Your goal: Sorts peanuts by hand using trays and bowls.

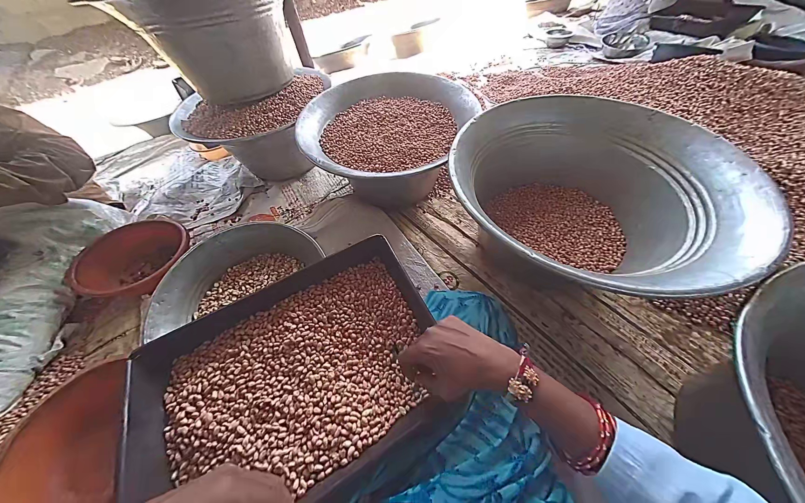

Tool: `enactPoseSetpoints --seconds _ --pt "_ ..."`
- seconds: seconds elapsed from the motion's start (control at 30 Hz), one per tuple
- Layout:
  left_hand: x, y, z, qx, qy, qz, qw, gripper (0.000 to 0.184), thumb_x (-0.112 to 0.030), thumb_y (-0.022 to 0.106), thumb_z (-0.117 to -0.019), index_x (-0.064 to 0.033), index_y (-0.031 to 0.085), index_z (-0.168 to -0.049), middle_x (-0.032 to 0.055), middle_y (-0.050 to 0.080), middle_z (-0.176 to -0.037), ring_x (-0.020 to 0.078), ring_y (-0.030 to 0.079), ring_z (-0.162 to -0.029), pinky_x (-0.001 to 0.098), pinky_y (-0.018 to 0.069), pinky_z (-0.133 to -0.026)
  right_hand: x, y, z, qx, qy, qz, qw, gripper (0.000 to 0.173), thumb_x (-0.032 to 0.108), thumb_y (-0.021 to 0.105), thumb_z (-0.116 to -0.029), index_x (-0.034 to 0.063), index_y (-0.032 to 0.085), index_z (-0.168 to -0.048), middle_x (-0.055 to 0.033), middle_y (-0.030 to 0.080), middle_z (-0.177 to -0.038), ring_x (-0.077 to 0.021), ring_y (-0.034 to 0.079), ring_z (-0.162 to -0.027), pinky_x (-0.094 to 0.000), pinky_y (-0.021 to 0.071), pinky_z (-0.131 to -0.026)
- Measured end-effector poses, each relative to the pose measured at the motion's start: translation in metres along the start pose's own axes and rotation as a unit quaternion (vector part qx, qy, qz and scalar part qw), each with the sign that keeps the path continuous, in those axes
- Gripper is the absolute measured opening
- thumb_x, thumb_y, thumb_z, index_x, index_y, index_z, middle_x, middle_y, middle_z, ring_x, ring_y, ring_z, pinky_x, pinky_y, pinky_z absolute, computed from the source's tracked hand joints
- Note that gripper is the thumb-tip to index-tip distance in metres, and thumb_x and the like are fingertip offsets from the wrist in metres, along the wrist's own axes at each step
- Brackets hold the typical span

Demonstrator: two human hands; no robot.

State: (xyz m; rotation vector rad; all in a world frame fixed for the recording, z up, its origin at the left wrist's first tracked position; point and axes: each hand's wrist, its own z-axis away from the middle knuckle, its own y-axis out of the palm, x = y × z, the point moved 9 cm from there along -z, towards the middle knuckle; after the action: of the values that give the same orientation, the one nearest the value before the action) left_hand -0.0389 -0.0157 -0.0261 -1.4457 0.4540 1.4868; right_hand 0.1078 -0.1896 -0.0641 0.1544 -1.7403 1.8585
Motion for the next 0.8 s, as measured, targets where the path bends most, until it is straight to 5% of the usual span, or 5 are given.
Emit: enactPoseSetpoints --seconds 0.1,0.2,0.4,0.63,0.8 --pt "-0.006 0.001 0.006 -0.115 -0.09 -0.114 0.983 0.037 0.0 0.041 -0.1037 0.0041 0.066 -0.13 0.021 0.071 -0.12 0.0306 0.07 -0.109 0.048 0.0542 -0.099 -0.023 -0.02 0.004 -0.082 0.085 -0.145 0.982 0.031 0.021 0.053 -0.0958 0.0031 0.063 -0.118 -0.0177 0.068 -0.092 -0.0363 0.067 -0.088 -0.057 0.0479 -0.073" --pt "-0.003 0.011 -0.015 -0.139 -0.142 -0.165 0.966 0.038 0.004 0.045 -0.102 -0.001 0.066 -0.134 0.0233 0.071 -0.119 0.0389 0.071 -0.105 0.0569 0.0556 -0.093 -0.028 -0.012 -0.001 -0.076 0.146 -0.189 0.968 0.026 0.017 0.051 -0.0974 0.0015 0.061 -0.116 -0.0176 0.065 -0.094 -0.0334 0.065 -0.091 -0.0533 0.0479 -0.077" --pt "0.025 0.019 -0.087 -0.127 -0.224 -0.239 0.936 0.031 0.012 0.059 -0.0882 -0.0021 0.074 -0.111 0.0189 0.068 -0.123 0.0376 0.067 -0.113 0.0539 0.0565 -0.092 -0.016 0.002 -0.022 -0.035 0.177 0.016 0.984 0.022 0.006 0.05 -0.1025 -0.0008 0.067 -0.113 -0.0231 0.069 -0.105 -0.0416 0.069 -0.098 -0.0569 0.053 -0.079" --pt "0.052 0.025 -0.122 -0.007 -0.327 -0.26 0.908 0.059 0.008 0.054 -0.0938 -0.0183 0.058 -0.147 0.0174 0.057 -0.14 0.0394 0.056 -0.128 0.0551 0.0527 -0.097 -0.005 0.015 -0.029 -0.024 0.158 0.092 0.983 0.02 -0.004 0.05 -0.1002 -0.0063 0.069 -0.106 -0.0265 0.07 -0.099 -0.0443 0.069 -0.096 -0.0552 0.0535 -0.08" --pt "0.076 -0.046 -0.102 -0.159 -0.43 -0.251 0.853 0.056 0.0 0.048 -0.1021 -0.0176 0.047 -0.155 0.0187 0.042 -0.156 0.0391 0.058 -0.129 0.0544 0.0528 -0.101 -0.008 0.019 -0.029 -0.026 0.149 0.085 0.985 0.02 -0.002 0.05 -0.1003 -0.0059 0.069 -0.107 -0.0262 0.07 -0.099 -0.0441 0.069 -0.098 -0.0561 0.0525 -0.084"
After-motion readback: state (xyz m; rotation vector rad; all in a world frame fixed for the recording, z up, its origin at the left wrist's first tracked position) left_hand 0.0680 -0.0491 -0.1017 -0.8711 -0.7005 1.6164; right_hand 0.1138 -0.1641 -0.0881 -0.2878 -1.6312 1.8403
